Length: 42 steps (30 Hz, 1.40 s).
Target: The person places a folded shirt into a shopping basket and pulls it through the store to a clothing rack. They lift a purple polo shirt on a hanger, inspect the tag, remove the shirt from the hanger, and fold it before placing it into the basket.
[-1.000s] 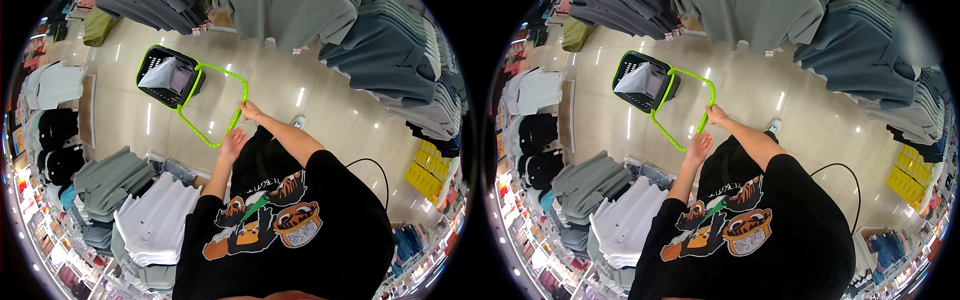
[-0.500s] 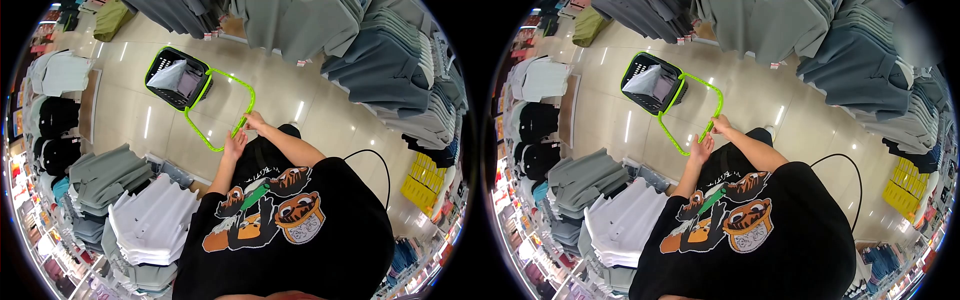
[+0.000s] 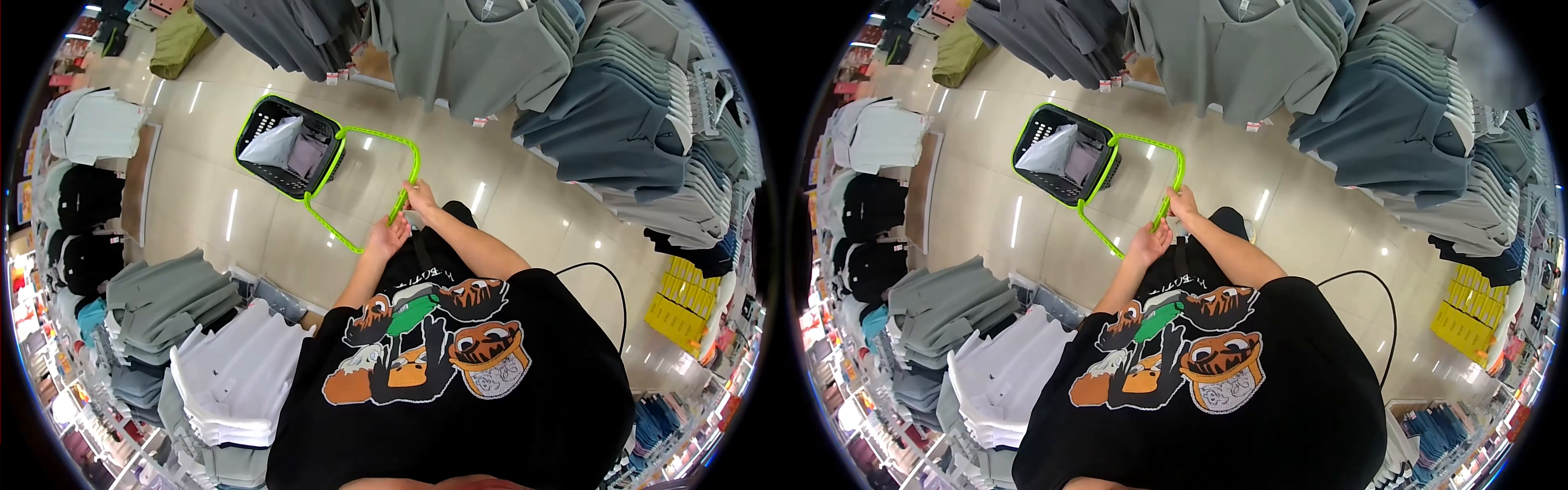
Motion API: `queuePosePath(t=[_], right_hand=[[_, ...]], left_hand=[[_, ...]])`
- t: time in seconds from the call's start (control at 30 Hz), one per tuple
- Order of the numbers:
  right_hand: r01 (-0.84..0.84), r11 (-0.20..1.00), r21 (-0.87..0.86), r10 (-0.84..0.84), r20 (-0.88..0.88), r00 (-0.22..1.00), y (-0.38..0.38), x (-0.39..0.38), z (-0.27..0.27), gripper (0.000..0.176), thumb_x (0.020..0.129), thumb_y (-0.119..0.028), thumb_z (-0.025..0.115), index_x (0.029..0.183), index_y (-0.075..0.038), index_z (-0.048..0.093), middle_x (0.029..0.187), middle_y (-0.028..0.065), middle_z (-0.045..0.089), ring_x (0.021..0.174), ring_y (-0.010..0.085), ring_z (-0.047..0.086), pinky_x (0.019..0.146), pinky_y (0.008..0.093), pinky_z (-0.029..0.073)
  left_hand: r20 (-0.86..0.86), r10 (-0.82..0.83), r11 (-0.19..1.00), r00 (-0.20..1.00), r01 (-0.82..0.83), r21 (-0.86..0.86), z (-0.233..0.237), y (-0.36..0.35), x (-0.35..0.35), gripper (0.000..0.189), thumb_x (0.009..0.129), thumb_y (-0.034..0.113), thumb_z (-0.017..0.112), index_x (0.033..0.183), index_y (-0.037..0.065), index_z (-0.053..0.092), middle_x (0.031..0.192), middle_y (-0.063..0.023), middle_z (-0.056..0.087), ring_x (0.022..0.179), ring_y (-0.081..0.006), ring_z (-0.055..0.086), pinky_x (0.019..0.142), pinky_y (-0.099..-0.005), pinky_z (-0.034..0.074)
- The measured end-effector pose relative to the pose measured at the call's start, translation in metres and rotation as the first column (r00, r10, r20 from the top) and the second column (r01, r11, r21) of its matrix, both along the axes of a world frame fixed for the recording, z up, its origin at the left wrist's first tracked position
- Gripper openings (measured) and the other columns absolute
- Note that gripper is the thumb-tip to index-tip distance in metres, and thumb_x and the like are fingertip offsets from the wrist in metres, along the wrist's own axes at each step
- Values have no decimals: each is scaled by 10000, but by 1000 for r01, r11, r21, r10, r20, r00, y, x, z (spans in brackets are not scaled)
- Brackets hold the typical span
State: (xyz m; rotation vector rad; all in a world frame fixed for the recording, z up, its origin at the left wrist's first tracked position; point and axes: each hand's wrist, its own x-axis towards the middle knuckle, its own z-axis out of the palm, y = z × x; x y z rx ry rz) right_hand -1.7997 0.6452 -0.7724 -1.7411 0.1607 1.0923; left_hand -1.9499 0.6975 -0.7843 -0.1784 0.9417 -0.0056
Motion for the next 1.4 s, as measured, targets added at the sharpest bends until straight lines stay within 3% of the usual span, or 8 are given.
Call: queuePosePath(t=[0.2,0.23,0.4,0.63,0.93,1.1,1.2,1.4], right_hand=[[-80,997,-16,77,-126,989,-6,-3,-7,316,1000,-250,585,1112,43,543,776,113,640,569,175,618,531,321,540],[-140,990,-27,134,-160,978,-6,-3,4,287,1023,-294,551,1013,-13,607,826,64,631,627,143,606,621,309,534],[-274,962,4,268,-223,937,6,13,20,333,1023,-328,553,1014,0,615,823,53,647,651,130,631,638,294,549],[-274,961,42,274,-1,962,49,77,23,388,1013,-271,532,1035,115,559,887,171,737,481,165,582,437,310,509],[-460,881,108,471,-121,874,79,94,-7,390,993,-242,529,1125,123,497,859,173,728,476,170,598,441,323,526],[-429,901,66,434,-137,890,90,88,9,338,989,-259,543,1001,75,589,879,143,720,515,140,598,484,306,508],[-450,891,64,455,-121,883,92,86,5,322,985,-253,557,994,66,599,862,138,718,523,143,599,486,303,504],[-412,909,61,416,-175,892,90,84,-11,272,966,-239,593,950,32,610,782,122,685,532,152,598,496,289,502]], left_hand=[[-74,6,1000,997,-5,10,7,-5,8,450,1100,373,271,1162,37,564,983,-40,663,889,-177,626,934,-378,550],[-79,7,1000,997,-6,9,9,-7,8,450,1100,373,271,1162,37,564,983,-40,663,889,-177,626,934,-378,550],[-82,230,973,970,-227,46,21,1,21,465,1093,397,245,1142,39,538,935,-43,638,830,-183,600,914,-379,544],[-139,299,954,944,-297,42,32,14,41,422,1098,327,242,1164,-12,485,912,-85,617,850,-210,611,876,-385,552],[-185,497,864,848,-503,17,22,36,47,397,1087,323,318,1162,-46,446,945,-116,586,851,-239,604,829,-430,572],[-110,379,925,919,-375,57,40,55,61,363,1082,303,357,1125,-35,485,937,-100,602,850,-225,608,852,-386,559],[-6,149,979,989,-146,143,59,65,75,308,1074,286,389,1073,24,552,898,-43,621,824,-180,608,854,-374,548],[2,-109,894,994,97,438,89,85,80,211,1039,242,455,1117,88,576,939,14,620,837,-139,596,846,-347,534]])
